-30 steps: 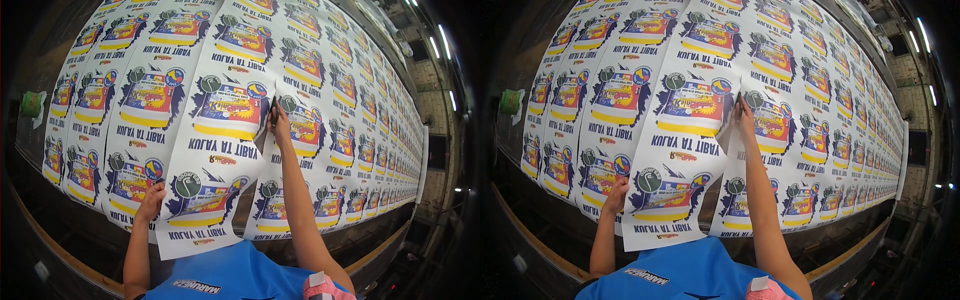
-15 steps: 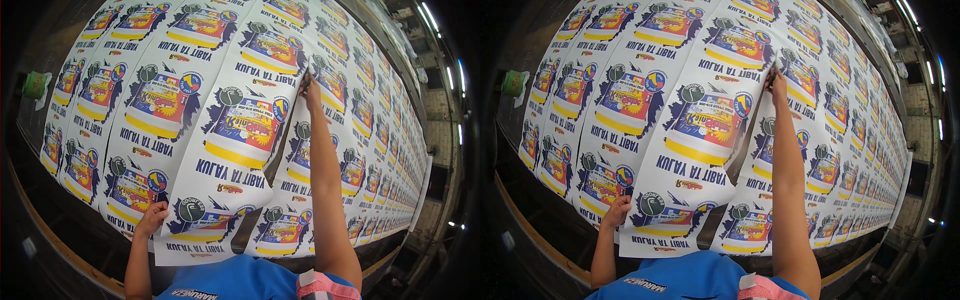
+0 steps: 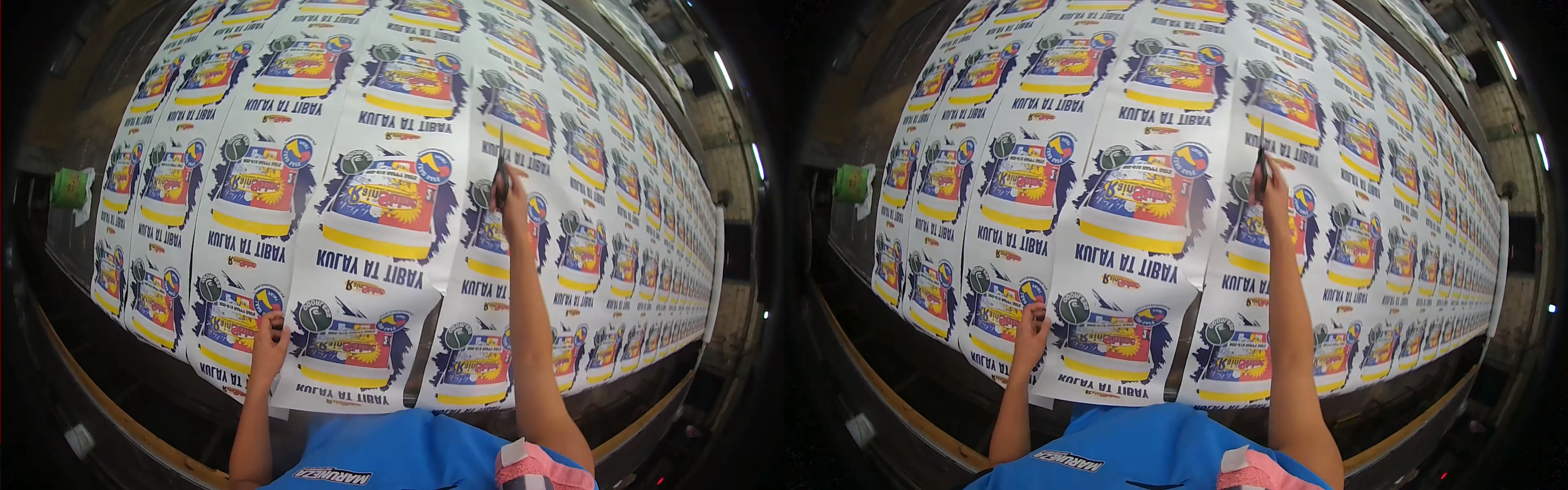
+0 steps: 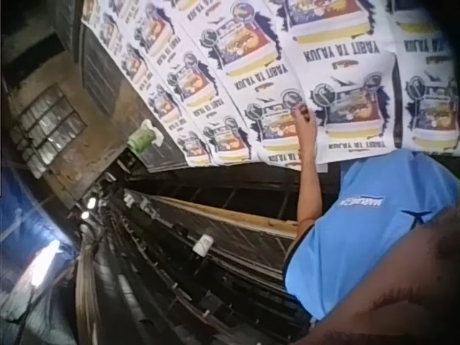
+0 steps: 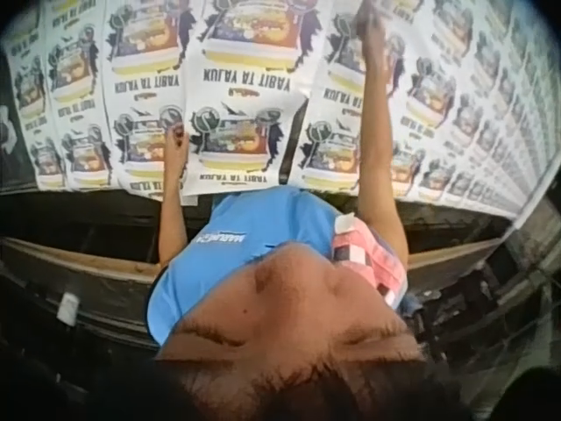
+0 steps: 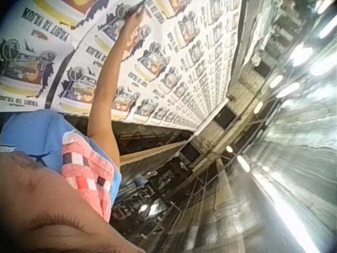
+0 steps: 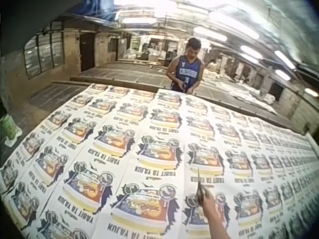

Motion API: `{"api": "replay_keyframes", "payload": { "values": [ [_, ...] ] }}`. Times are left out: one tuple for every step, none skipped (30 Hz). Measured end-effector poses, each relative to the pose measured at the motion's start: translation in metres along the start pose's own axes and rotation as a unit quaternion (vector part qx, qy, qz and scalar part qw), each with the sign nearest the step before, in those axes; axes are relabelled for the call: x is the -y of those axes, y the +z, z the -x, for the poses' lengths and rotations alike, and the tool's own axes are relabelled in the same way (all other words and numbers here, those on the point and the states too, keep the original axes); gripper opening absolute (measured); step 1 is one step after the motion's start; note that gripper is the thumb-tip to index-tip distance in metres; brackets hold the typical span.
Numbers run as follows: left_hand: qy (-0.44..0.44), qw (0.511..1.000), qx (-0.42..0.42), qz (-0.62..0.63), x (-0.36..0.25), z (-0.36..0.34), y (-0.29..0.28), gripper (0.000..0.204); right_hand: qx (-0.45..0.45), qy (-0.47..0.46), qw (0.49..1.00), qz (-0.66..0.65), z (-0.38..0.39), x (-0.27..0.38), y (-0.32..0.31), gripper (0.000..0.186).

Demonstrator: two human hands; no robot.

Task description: Unrolling a large roll of printed fabric and cutting it with scissors along designated lines on a long workshop table

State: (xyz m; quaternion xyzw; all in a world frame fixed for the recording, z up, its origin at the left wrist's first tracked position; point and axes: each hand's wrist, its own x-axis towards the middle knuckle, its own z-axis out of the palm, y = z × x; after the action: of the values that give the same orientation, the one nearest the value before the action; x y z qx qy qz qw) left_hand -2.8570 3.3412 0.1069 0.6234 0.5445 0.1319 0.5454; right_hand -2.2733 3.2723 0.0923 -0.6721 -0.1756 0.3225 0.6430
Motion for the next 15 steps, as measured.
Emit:
{"api": "replay_keyframes", "payload": {
  "values": [
    [-0.028,1.0,-0.003,-0.009,-0.003,0.002,0.003,0.043,-0.024,0.025,0.999,-0.003,0.043,-0.01,-0.018,0.042],
    [-0.01,1.0,0.01,-0.02,-0.008,0.004,0.008,0.043,-0.03,0.009,0.999,-0.039,0.087,-0.017,-0.039,0.042],
    [0.09,0.985,-0.028,-0.147,-0.013,0.005,0.014,0.048,-0.046,0.011,0.999,-0.025,0.131,-0.025,-0.06,0.043],
    [0.203,0.94,-0.071,-0.266,-0.019,0.007,0.021,0.052,-0.095,0.057,0.993,-0.034,0.176,-0.034,-0.082,0.044],
    [0.206,0.95,-0.045,-0.23,-0.025,0.009,0.027,0.059,-0.14,0.055,0.988,-0.03,0.218,-0.041,-0.106,0.045],
    [0.206,0.947,-0.027,-0.245,-0.03,0.012,0.036,0.059,-0.168,0.072,0.981,-0.064,0.261,-0.045,-0.132,0.049],
    [0.234,0.936,-0.018,-0.261,-0.034,0.014,0.046,0.059,-0.178,0.033,0.979,-0.091,0.308,-0.05,-0.158,0.053],
    [0.282,0.921,-0.016,-0.268,-0.037,0.018,0.056,0.059,-0.204,0.008,0.976,-0.081,0.348,-0.055,-0.183,0.053],
    [0.296,0.917,0.018,-0.267,-0.037,0.022,0.066,0.064,-0.242,-0.029,0.965,-0.1,0.388,-0.063,-0.205,0.052],
    [0.3,0.912,0.031,-0.277,-0.035,0.028,0.077,0.064,-0.355,0.005,0.927,-0.12,0.424,-0.074,-0.222,0.052],
    [0.292,0.904,0.049,-0.307,-0.029,0.038,0.09,0.068,-0.32,0.002,0.942,-0.103,0.461,-0.078,-0.246,0.055],
    [0.308,0.892,0.054,-0.327,-0.022,0.048,0.103,0.072,-0.398,0.045,0.897,-0.187,0.491,-0.092,-0.26,0.054],
    [0.259,0.891,0.089,-0.363,-0.015,0.059,0.114,0.085,-0.4,0.009,0.898,-0.183,0.523,-0.105,-0.272,0.051],
    [0.268,0.884,0.095,-0.371,-0.005,0.074,0.124,0.085,-0.417,-0.009,0.888,-0.192,0.554,-0.118,-0.283,0.048],
    [0.243,0.866,0.115,-0.421,0.003,0.089,0.132,0.09,-0.437,-0.01,0.878,-0.194,0.576,-0.136,-0.289,0.048]
  ]
}}
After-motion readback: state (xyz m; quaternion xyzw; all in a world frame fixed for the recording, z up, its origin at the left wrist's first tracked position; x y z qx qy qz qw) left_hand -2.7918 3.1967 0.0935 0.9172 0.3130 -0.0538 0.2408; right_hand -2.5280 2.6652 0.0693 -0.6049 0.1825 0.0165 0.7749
